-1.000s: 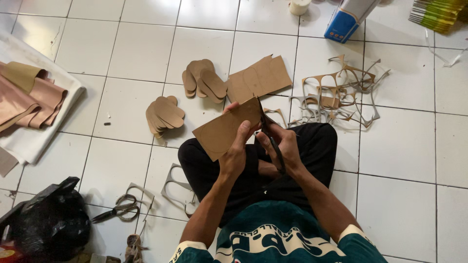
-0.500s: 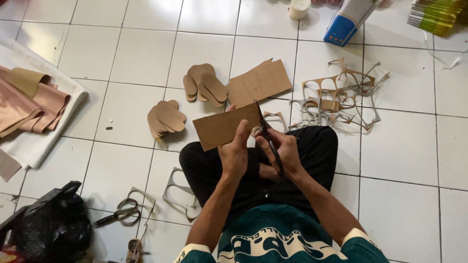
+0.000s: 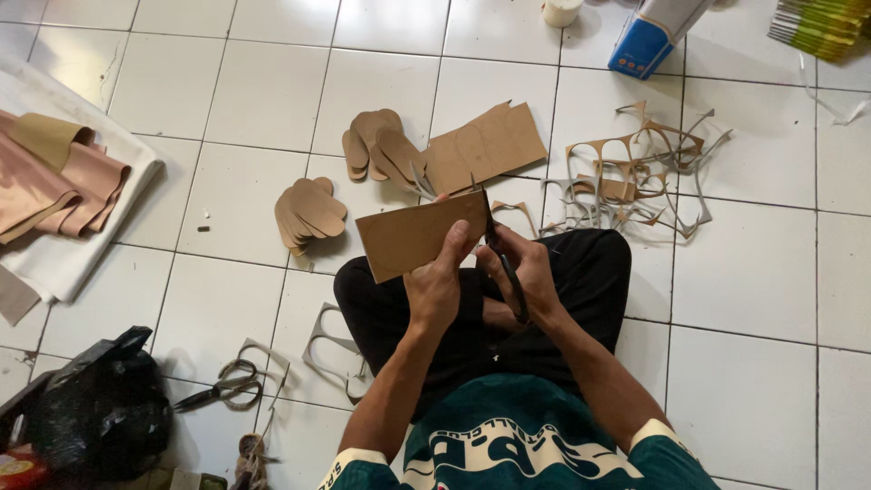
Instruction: The person sits cross-legged on the workshop floor cutting insole shapes from sheets of stiff cardboard using scissors. They trim the curved edges of each cut piece, stack the finished insoles with a pile of similar pieces, and pick up new cardboard to continue cutting.
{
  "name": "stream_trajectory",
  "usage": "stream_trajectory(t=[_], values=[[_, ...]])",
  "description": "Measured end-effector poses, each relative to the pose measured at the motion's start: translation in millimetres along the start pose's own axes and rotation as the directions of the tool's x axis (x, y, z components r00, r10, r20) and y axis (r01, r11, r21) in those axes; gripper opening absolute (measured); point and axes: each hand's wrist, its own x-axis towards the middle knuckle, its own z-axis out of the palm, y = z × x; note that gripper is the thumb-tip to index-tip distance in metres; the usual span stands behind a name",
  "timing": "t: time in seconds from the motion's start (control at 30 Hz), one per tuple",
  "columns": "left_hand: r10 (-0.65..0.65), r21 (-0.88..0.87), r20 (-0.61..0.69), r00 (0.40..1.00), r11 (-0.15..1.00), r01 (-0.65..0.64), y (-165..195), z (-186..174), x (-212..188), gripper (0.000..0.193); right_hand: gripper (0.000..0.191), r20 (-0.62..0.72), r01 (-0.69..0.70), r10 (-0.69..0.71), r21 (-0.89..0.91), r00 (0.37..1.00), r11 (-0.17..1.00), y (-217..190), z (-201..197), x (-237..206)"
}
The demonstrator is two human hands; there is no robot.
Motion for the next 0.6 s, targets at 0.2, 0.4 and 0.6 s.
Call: stream_trajectory(t=[0.2, 0.4, 0.6], values=[[-0.050, -0.041, 0.054, 0.997, 0.998, 0.053, 2, -6, 3, 0.057, 0.060, 0.006, -0.066, 0.066, -0.008, 0.998, 0.998, -4, -3, -3], [-0.081, 0.046, 0.058, 0.995, 0.996, 0.078, 10, -6, 5, 0.056, 0.056, 0.012, 0.062, -0.063, 0.077, 0.998, 0.995, 0, -5, -5], [-0.076, 0.019, 0.074, 0.994, 0.997, 0.075, 13, -8, 11, 0.051, 0.048, 0.018, -0.014, 0.014, 0.007, 1.000, 1.000, 4, -7, -7]])
